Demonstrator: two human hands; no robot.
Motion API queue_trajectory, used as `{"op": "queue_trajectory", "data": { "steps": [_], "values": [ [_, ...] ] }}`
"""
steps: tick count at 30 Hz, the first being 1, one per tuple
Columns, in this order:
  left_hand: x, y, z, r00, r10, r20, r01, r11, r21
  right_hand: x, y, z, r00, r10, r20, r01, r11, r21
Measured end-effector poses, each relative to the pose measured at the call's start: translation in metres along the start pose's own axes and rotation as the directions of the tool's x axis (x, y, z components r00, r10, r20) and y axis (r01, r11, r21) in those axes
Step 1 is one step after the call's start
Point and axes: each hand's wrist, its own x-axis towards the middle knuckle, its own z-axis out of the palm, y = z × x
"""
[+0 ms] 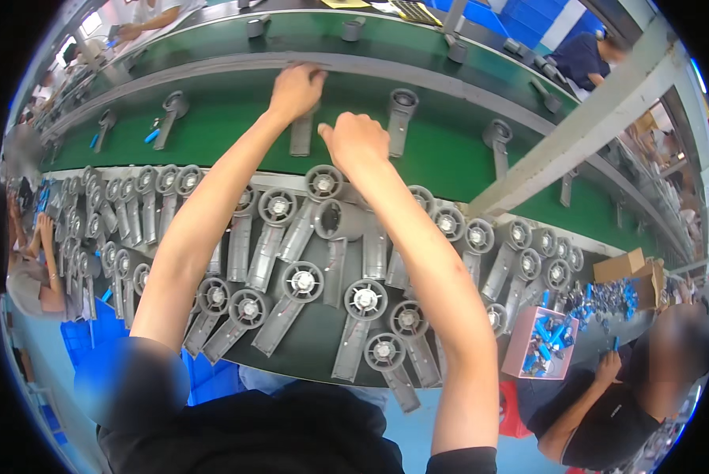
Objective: Manual assembly of components onto metal fan housings at a production line station.
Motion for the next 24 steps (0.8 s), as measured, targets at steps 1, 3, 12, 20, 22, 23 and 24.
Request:
{"op": "queue_trajectory", "data": {
  "steps": [1,3,12,20,22,23,24],
  "values": [
    [0.011,0.014,0.016,0.984,0.031,0.175,-0.012,0.994,-0.106,-0.021,0.010,-0.019,1.000,-0.003,-0.006,0.003,1.000,-0.002],
    [0.024,0.024,0.047,0.966,0.139,0.219,-0.117,0.987,-0.112,-0.072,0.023,-0.051,0.998,0.002,0.058,-0.006,0.998,0.066],
    [0.014,0.059,0.113,0.953,0.231,0.195,-0.204,0.968,-0.148,-0.316,0.174,-0.128,0.774,0.574,-0.266,-0.517,0.816,0.259],
    [-0.056,0.148,-0.102,0.964,0.233,0.125,-0.185,0.933,-0.309,-0.344,0.311,-0.111,0.666,0.436,-0.605,-0.597,0.798,-0.083],
    [-0.100,0.162,-0.153,0.955,0.278,0.106,-0.229,0.914,-0.335,-0.335,0.324,-0.103,0.695,0.455,-0.557,-0.592,0.802,-0.083],
    [-0.119,0.172,-0.171,0.941,0.321,0.108,-0.274,0.909,-0.315,-0.343,0.342,-0.104,0.700,0.447,-0.556,-0.584,0.807,-0.087],
    [-0.144,0.180,-0.193,0.930,0.351,0.113,-0.310,0.910,-0.273,-0.346,0.350,-0.099,0.719,0.431,-0.545,-0.559,0.825,-0.085]
  ]
}}
